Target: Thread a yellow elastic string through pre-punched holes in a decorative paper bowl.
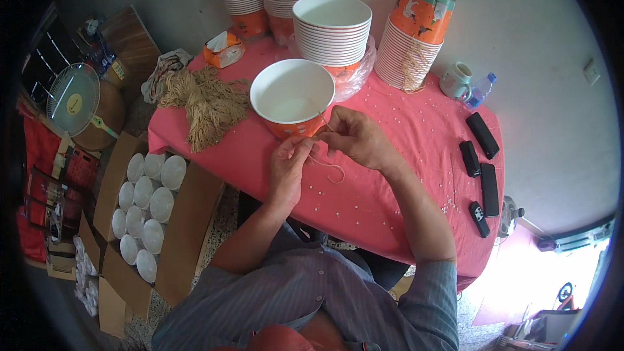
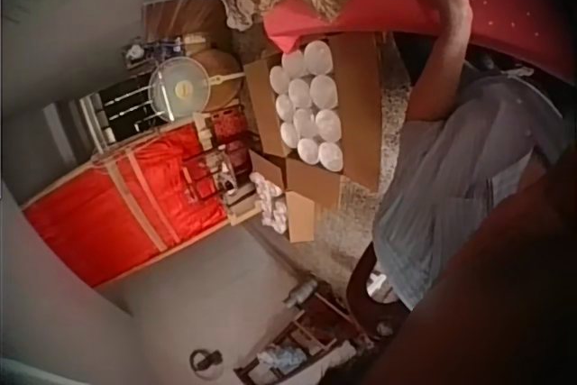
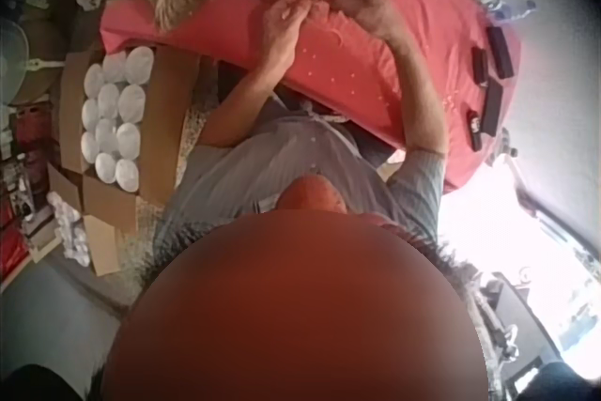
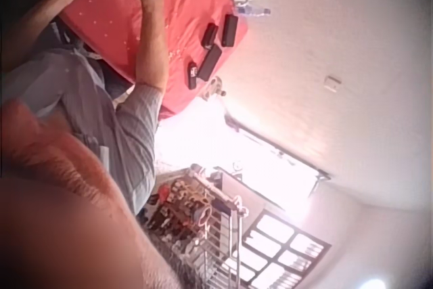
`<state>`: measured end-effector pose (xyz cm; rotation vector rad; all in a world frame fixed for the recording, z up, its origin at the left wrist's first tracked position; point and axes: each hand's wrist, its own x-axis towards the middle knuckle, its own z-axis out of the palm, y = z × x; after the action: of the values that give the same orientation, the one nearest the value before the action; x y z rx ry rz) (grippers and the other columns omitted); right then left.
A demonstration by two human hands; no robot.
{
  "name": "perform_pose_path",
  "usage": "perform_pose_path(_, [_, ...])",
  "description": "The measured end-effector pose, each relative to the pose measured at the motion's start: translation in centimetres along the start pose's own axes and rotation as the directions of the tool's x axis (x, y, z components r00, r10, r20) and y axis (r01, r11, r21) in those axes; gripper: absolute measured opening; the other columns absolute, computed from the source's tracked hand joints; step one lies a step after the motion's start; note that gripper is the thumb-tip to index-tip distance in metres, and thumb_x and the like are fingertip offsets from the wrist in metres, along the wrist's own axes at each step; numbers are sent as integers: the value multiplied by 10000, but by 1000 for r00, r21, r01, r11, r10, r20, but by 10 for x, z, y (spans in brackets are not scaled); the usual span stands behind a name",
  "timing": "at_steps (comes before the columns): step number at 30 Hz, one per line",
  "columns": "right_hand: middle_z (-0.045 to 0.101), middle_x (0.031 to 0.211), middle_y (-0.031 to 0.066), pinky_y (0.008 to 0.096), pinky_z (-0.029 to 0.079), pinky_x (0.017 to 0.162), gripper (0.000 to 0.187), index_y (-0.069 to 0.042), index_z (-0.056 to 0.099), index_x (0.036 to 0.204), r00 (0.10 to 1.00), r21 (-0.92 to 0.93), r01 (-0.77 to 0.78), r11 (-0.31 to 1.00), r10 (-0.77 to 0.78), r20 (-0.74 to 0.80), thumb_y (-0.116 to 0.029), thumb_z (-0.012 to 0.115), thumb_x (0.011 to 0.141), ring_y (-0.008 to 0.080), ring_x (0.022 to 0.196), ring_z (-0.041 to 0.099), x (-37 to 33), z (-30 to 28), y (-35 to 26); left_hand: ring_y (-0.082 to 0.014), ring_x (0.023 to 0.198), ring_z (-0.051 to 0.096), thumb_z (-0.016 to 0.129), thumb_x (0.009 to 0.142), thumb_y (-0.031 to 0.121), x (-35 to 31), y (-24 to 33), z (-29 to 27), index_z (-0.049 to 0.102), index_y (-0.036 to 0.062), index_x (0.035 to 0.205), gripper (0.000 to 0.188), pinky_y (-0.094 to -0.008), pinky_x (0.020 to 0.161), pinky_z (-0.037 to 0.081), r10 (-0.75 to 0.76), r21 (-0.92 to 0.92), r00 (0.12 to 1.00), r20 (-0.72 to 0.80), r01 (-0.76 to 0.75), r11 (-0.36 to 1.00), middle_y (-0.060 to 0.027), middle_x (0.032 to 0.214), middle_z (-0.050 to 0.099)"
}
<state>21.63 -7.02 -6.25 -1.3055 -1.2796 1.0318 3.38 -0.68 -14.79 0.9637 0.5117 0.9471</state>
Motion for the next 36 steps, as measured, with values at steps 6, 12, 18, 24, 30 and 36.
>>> perform_pose_path(6, [786, 997, 44, 260, 546, 706, 162, -16, 665, 1170, 999, 41, 42, 998, -43, 13, -39, 748, 1033, 83, 841, 702, 0, 2, -5, -62, 889, 649, 689, 1104, 132, 0, 1, 2, 722, 2, 1119, 134, -234, 836, 502, 22, 7, 1000, 16, -22, 1000, -11, 958, 724])
perform_pose_path(12, [755, 998, 6, 273, 575, 772, 93, -3, 750, 1098, 1000, -110, -8, 994, 10, 21, -45, 763, 1016, 85, 872, 700, 1, -1, 4, -47, 878, 641, 692, 1104, 127, 1, -4, 0, 729, -1, 1121, 135, -225, 821, 493, 57, 11, 998, 33, -57, 998, -4, 957, 729])
perform_pose_path(18, [696, 884, 92, 359, 557, 702, 125, -12, 716, 962, 944, -533, 237, 812, -323, -73, -7, 813, 883, 195, 763, 689, -2, 8, -5, -43, 871, 643, 699, 1102, 128, -1, -1, 2, 734, -2, 1115, 135, -223, 818, 496, 39, 40, 999, 12, -40, 998, 0, 948, 736])
perform_pose_path(24, [689, 859, 96, 374, 557, 679, 207, 1, 609, 885, 914, -517, 329, 790, -403, -33, 19, 814, 864, 211, 745, 689, -1, 10, 2, -49, 885, 656, 697, 1102, 128, 0, -2, 1, 735, -1, 1115, 134, -232, 836, 509, 57, 67, 997, 45, -60, 996, -6, 958, 743])
perform_pose_path(30, [753, 888, 100, 330, 581, 713, 176, 4, 612, 910, 965, -383, 229, 895, -261, -33, 23, 786, 922, 138, 799, 713, -2, 7, 8, -58, 906, 671, 689, 1107, 130, -2, -3, -1, 726, 2, 1128, 136, -235, 852, 518, 61, 58, 995, 78, -66, 996, -11, 976, 749])
perform_pose_path(36, [787, 966, 68, 299, 588, 747, 88, -11, 695, 997, 996, 25, 74, 997, -75, 38, -33, 780, 1005, 122, 831, 721, 0, -2, 12, -79, 897, 694, 703, 1099, 151, -4, -4, 0, 731, 27, 1119, 128, -246, 827, 528, 31, 67, 996, 85, -36, 997, -17, 971, 761])
